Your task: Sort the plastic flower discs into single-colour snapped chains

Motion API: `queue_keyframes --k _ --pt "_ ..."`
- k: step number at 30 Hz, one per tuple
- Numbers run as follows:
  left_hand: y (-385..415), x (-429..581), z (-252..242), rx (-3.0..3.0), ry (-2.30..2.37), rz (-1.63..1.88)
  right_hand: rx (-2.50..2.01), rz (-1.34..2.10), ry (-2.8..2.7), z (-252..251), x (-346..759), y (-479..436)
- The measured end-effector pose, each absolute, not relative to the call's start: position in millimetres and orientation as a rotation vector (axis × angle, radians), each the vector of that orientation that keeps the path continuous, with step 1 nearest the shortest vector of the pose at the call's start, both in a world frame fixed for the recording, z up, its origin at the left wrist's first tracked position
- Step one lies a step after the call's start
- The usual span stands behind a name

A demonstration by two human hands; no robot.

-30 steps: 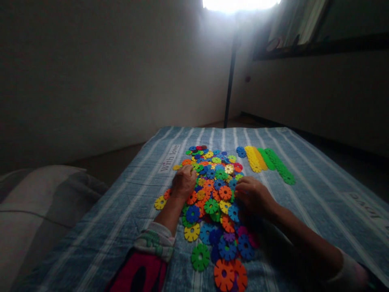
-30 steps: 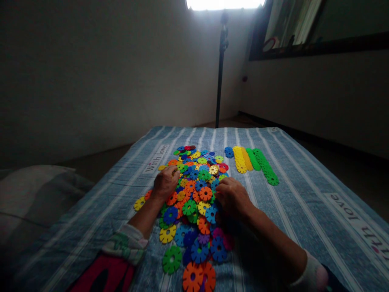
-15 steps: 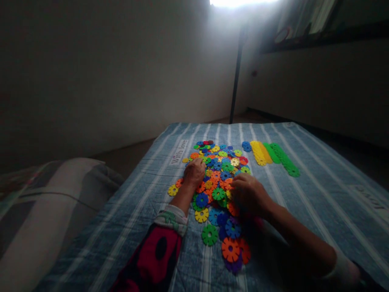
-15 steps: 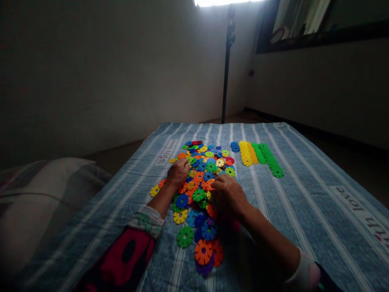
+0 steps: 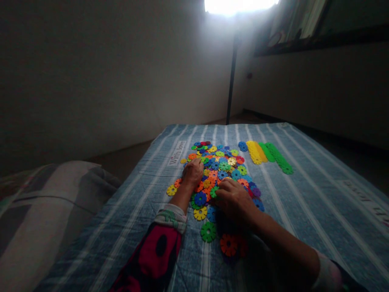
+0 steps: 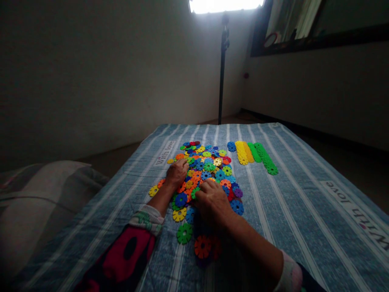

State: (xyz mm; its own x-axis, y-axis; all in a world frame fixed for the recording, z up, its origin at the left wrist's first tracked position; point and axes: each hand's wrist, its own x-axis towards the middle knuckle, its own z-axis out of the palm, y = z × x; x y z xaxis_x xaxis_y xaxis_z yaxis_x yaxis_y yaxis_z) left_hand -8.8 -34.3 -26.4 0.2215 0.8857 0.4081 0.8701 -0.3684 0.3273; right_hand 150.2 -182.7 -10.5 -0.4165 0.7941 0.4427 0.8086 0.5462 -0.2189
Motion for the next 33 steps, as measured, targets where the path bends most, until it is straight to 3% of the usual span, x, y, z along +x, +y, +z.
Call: queue_keyframes --k 13,20,23,33 --pt "-33 -11 -26 2.471 1.741 0.882 -1.288 -0.173 -2.324 -10 150 -170" --pt "-35 -11 -21 2.472 1.760 0.850 -1.301 0.462 -1.704 -2 191 -154" --pt "-35 -12 -19 2.487 1.762 0.845 -1.302 0.583 -1.535 3 216 -148" --pt "-28 -13 -22 2.517 1.740 0.876 -1.758 0.140 -1.737 16 371 -144"
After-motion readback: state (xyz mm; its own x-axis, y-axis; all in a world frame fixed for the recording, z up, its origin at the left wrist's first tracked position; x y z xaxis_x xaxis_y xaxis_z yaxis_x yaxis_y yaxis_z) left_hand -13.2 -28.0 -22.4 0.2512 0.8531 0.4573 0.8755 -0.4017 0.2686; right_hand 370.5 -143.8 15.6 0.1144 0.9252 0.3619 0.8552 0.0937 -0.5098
